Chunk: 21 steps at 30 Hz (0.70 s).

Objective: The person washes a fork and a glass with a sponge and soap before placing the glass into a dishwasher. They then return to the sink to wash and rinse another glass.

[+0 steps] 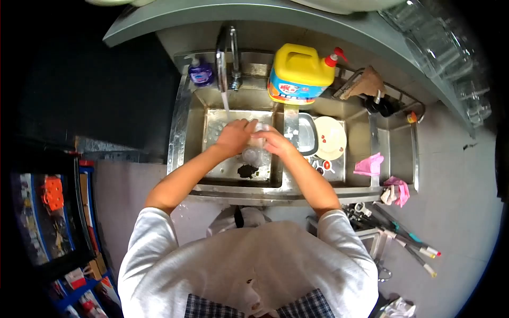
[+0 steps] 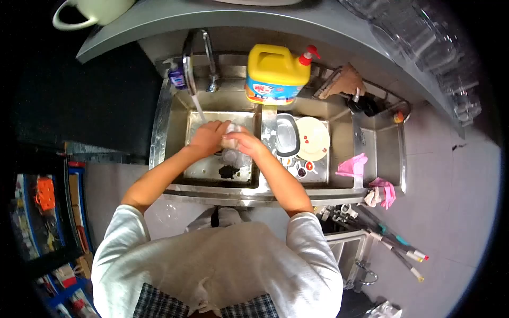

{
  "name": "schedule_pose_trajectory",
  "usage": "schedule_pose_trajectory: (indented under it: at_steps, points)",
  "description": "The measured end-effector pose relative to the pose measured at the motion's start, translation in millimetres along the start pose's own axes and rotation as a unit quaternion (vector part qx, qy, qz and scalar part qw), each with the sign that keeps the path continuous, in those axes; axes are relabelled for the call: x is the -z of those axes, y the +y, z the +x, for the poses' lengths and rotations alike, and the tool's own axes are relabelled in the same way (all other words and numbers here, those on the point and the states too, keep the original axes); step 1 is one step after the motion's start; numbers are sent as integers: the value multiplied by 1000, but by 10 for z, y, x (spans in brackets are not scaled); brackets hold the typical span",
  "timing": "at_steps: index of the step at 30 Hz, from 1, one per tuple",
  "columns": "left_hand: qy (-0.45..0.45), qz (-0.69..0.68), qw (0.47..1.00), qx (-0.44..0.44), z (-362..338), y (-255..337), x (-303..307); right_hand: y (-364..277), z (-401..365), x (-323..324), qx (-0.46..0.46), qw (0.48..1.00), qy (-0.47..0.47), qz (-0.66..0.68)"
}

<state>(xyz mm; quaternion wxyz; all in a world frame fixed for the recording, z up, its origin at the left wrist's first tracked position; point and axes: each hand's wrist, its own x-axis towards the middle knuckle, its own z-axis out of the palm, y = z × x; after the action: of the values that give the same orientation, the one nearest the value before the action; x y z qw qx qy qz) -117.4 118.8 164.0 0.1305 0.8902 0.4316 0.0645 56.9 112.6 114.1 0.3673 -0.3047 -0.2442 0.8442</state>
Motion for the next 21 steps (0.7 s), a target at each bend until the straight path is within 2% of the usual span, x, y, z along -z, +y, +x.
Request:
schedule_pose_trajectory:
  at_steps: [1,3,4,6,7,8,9,10,11,13,16,17,19,21]
  points:
    - [-55,-107,992,-25,28,-49,36,-40,-56,-13,-17,1000,-2,4]
    - [-165,-320,931,-61,63,-180,187,-36,-199,-37,-6,999,6,-51]
    - [-309,-399,863,16,158,-347,126,-37,-193,-62,16,998,-7,-60]
    - [-271,-219,937,21,182,-198,261,8,-106,-85,60,995,-17,-79]
    - [-252,-122,960,23,186,-102,312,12,-64,-53,45,999,6,9]
    - [-125,-40,991,9,111,29,244,-35,-11,-43,32,995,28,96]
    - [-68,-14,998,-3,29,65,114,-49,7,-54,15,982,50,182]
    - [-7,13,1000,-15,-5,70,-34,-51,97,-167,-9,965,215,150]
    - [52,41,997,-31,-37,120,-28,-41,131,-184,-9,970,223,97]
    - [-18,-54,998,-12,-113,128,29,32,101,-193,-7,970,242,-6]
    - [-172,-206,963,-9,-73,-22,178,53,108,-172,-35,984,175,27]
    - [-169,-238,956,-19,-54,-102,120,139,114,-150,-45,986,161,29]
    - [-158,-295,941,-42,0,-213,66,118,104,-202,-19,976,198,-94]
    - [-100,-214,972,16,-24,-56,141,85,123,-182,40,936,257,-239]
